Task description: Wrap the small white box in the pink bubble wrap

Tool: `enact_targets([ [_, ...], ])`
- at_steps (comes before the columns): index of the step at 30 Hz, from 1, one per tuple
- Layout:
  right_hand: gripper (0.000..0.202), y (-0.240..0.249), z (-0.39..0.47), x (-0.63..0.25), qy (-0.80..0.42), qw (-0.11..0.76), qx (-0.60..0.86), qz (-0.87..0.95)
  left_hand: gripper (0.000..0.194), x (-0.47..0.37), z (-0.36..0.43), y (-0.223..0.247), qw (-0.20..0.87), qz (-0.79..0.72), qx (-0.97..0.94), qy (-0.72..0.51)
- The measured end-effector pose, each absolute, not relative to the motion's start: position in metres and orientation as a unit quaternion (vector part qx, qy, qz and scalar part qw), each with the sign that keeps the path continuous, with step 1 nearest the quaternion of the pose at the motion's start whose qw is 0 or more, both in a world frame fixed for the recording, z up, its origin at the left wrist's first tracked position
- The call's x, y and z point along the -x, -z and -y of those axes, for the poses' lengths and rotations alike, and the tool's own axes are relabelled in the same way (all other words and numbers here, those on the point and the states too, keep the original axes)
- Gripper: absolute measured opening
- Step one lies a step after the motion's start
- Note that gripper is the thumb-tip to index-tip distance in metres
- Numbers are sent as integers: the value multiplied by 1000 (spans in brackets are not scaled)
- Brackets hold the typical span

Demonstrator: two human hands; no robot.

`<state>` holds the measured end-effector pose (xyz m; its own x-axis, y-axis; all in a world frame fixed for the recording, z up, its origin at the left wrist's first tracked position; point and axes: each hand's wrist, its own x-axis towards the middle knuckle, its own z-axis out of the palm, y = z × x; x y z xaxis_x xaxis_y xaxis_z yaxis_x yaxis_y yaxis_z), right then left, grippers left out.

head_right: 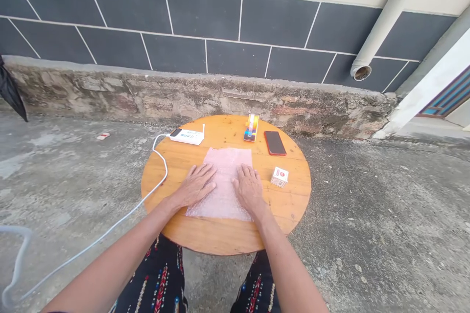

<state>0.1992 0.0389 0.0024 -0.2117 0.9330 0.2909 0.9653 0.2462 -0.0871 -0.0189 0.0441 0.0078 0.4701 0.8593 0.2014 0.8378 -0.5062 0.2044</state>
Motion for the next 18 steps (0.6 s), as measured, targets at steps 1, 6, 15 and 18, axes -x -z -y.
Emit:
enact_targets([
  [1, 46, -3, -37, -201, 57, 143, 612, 776, 53, 19, -44, -9, 41, -492, -858, -139],
  [6, 45, -5, -19, -211, 64, 142, 617, 771, 55, 22, -44, -12, 56, -481, -863, -148],
  [15, 43, -23, -38, -190, 69, 146, 613, 773, 44, -1, -60, -28, 45, -454, -871, -183],
  [18, 43, -23, -58, -178, 64, 146, 598, 785, 42, -10, -74, -26, 38, -462, -867, -181],
])
